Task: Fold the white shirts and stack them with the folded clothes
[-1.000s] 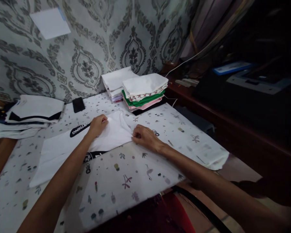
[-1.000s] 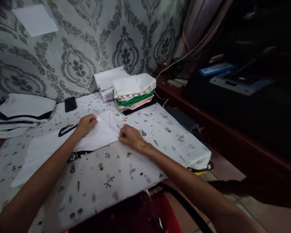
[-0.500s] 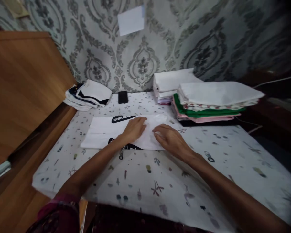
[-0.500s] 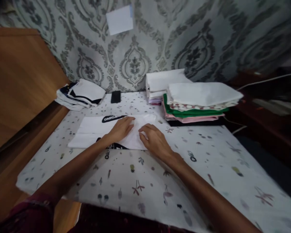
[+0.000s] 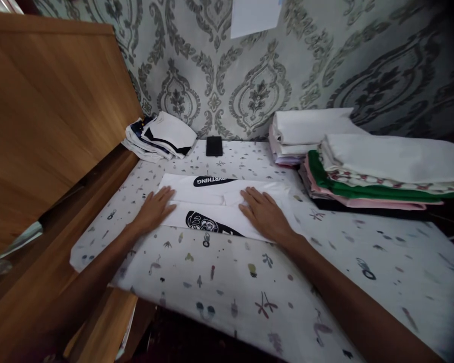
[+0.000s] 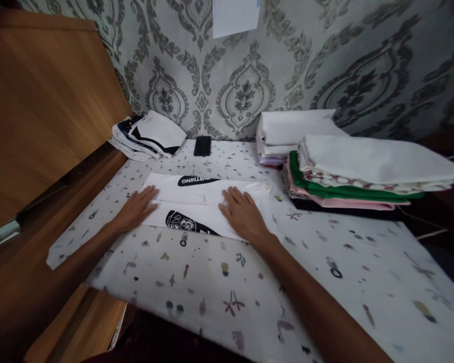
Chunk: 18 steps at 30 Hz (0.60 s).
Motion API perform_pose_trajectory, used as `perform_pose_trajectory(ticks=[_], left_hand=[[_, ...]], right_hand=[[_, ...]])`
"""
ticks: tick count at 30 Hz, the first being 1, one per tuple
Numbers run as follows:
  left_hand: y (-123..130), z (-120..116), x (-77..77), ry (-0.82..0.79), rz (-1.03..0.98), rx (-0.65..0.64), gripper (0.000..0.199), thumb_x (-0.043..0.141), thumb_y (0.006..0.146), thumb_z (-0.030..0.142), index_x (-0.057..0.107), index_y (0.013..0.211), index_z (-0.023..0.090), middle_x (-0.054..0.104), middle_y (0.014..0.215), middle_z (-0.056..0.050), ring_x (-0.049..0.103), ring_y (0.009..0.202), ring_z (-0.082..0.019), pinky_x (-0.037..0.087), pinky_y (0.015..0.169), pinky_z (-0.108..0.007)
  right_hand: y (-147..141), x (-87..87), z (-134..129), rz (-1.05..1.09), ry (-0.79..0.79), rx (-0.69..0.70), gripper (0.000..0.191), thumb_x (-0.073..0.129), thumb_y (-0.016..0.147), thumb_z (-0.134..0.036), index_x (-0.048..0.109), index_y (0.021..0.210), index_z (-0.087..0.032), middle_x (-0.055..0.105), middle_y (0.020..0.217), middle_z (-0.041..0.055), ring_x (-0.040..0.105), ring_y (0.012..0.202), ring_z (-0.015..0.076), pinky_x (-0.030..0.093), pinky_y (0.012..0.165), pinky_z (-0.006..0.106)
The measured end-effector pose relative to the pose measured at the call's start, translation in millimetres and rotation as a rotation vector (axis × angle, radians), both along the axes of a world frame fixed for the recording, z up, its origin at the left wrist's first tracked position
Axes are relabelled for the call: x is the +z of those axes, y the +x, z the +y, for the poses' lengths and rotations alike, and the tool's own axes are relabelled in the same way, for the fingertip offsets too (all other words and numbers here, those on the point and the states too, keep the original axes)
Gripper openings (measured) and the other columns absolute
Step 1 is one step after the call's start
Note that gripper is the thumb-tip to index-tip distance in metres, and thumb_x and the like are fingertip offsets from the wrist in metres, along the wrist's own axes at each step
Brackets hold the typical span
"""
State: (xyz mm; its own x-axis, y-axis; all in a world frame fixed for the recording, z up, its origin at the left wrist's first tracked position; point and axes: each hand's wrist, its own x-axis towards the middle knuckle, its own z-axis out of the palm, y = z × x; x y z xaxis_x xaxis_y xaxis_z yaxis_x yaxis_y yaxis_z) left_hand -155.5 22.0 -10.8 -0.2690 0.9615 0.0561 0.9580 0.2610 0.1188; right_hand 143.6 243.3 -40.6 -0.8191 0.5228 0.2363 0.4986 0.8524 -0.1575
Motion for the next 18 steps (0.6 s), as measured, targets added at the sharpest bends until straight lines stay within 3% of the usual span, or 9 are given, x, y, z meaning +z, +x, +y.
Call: perform_pose_trajectory(ticks=[3,6,8,11,15,18], left_hand=[[-5.7,-12.4,1.5,0.04,0.024,0.057,0.054,0.028,0.102,0.046,0.043,0.145,0.019,0.036,0.158,-0.015,0.029,0.148,-0.027,0.022,0.119,-0.057],[14.4,-3.2,8.8,0.105,0.064,0.006,0.043,0.034,0.101,0.04,0.055,0.131,0.018,0.047,0.15,-0.017,0.038,0.142,-0.031,0.02,0.117,-0.06],[38.6,15.0,16.2,0.13,0.005,-0.117,0.038,0.038,0.1,0.039,0.059,0.123,0.018,0.055,0.141,-0.016,0.046,0.133,-0.03,0.03,0.114,-0.054],[76.3,53.1,27.8,0.094,-0.15,-0.273,0.034,0.046,0.097,0.041,0.059,0.119,0.019,0.063,0.123,-0.012,0.057,0.113,-0.026,0.045,0.096,-0.04],[99.5,97.2,36.8,-0.03,-0.256,-0.302,0.029,0.059,0.089,0.045,0.062,0.103,0.02,0.067,0.098,-0.006,0.06,0.091,-0.023,0.043,0.078,-0.034],[92.5,105.6,34.3,-0.071,-0.317,-0.303,0.028,0.059,0.088,0.049,0.061,0.096,0.022,0.064,0.08,0.0,0.058,0.077,-0.02,0.039,0.069,-0.031]], right_hand=[[-1.5,1.7,-1.1,-0.007,-0.005,-0.007,0.06,0.023,0.101,-0.049,0.045,0.146,-0.015,0.044,0.153,0.0145,0.034,0.146,0.0258,0.028,0.118,0.05],[-2.4,4.6,-3.1,-0.035,-0.024,-0.014,0.061,0.023,0.101,-0.049,0.045,0.146,-0.014,0.043,0.154,0.0147,0.033,0.146,0.0259,0.027,0.119,0.05],[-2.4,6.6,-4.6,-0.046,-0.027,-0.022,0.06,0.023,0.101,-0.049,0.045,0.146,-0.014,0.042,0.155,0.0145,0.032,0.146,0.0257,0.027,0.119,0.049],[-2.0,8.3,-6.4,-0.044,-0.011,-0.034,0.059,0.024,0.102,-0.048,0.045,0.145,-0.016,0.042,0.155,0.0135,0.033,0.146,0.0247,0.026,0.12,0.048],[-1.4,9.3,-6.9,-0.042,-0.004,-0.036,0.058,0.024,0.102,-0.048,0.045,0.145,-0.016,0.043,0.154,0.0136,0.034,0.145,0.0243,0.028,0.119,0.047],[-0.9,9.1,-6.2,-0.031,-0.015,-0.032,0.058,0.025,0.102,-0.048,0.046,0.145,-0.015,0.044,0.153,0.0145,0.035,0.145,0.025,0.027,0.119,0.047]])
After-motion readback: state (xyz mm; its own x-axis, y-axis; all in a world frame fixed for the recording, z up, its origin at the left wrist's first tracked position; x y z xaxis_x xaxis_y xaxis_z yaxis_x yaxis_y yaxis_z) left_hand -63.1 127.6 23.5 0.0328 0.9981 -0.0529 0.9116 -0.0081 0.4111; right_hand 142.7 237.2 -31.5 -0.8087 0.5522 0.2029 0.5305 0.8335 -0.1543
